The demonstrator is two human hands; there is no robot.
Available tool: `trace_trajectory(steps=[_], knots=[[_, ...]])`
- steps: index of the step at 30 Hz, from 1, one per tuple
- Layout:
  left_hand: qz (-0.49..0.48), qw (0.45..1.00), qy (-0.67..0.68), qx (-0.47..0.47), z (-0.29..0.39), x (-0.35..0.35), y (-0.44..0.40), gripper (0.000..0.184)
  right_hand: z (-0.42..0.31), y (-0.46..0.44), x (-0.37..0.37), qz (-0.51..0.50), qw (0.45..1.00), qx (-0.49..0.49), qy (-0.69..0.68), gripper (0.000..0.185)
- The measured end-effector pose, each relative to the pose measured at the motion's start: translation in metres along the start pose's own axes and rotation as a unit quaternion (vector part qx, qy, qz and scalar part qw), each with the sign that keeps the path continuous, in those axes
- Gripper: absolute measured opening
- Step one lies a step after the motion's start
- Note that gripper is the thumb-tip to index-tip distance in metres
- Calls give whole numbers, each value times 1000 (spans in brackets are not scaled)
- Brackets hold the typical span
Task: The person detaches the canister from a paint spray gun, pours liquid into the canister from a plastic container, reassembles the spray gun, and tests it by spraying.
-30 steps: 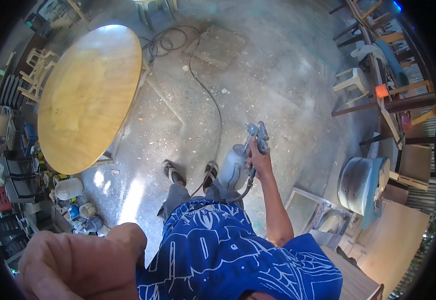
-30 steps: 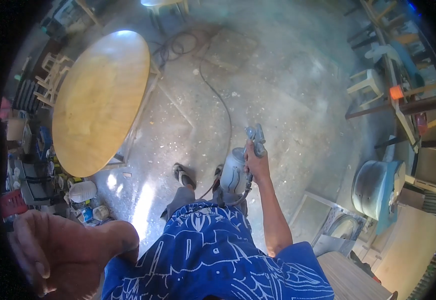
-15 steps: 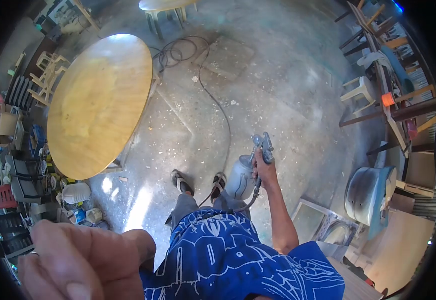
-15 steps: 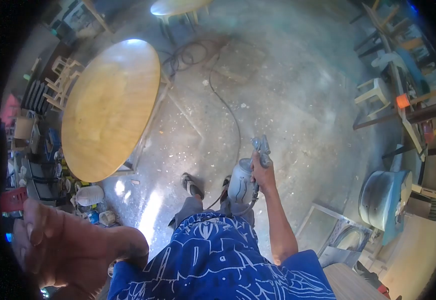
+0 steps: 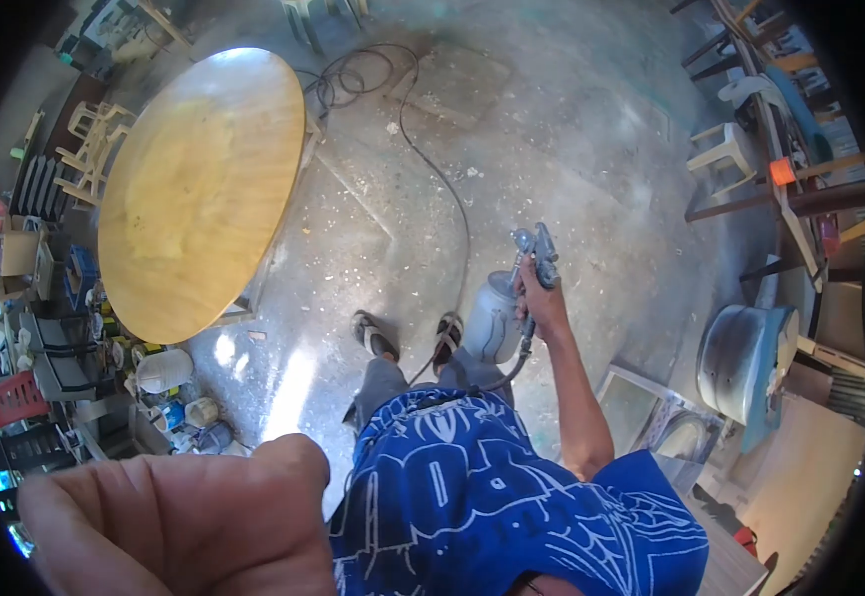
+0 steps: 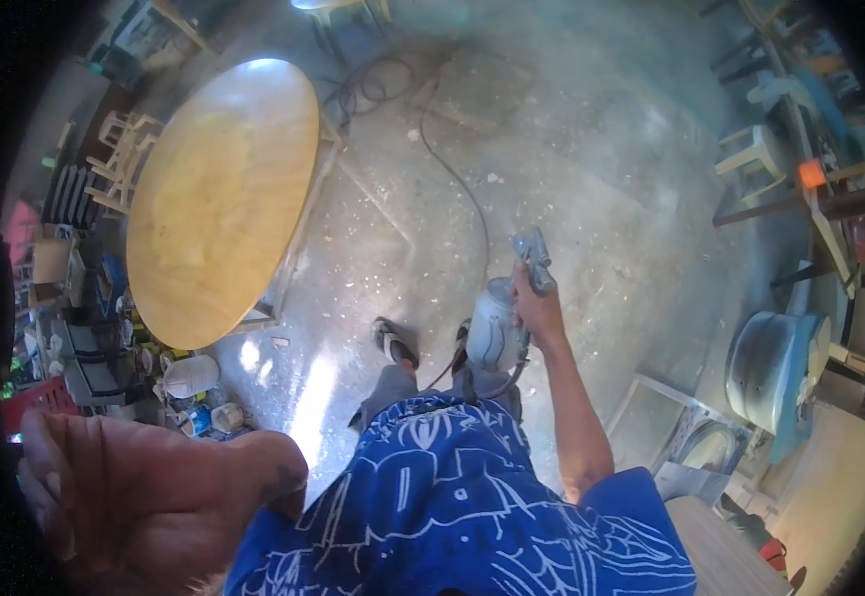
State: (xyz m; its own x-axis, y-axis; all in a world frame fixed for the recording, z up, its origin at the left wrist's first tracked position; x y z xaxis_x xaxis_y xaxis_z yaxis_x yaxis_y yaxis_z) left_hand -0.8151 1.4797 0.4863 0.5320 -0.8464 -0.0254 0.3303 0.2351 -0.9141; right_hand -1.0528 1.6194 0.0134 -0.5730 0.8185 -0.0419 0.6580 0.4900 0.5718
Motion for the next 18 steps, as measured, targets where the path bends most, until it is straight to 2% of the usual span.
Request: trace_trajectory(steps=[8, 18], knots=[[-4, 1000, -19, -1, -4, 7, 5, 36, -9, 0, -6, 11, 1000, -16, -2, 39], [12, 999, -42, -10, 2, 23, 2, 35, -8, -4, -5, 10, 1000, 12, -15, 36]])
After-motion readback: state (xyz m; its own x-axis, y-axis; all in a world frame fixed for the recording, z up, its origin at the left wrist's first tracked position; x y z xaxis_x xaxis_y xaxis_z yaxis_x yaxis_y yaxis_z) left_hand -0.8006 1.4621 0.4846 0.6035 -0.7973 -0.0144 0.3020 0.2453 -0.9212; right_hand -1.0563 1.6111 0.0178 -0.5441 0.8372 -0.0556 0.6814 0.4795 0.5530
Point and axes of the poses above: each hand's wrist, its own y-axis away from the middle knuckle, its own x-axis out of the back of the hand, z = x × y, the point moved 8 cm from there along -y, towards the middle knuckle, and after that the axes turned 4 degrees about -x, right-handed, at the moved point
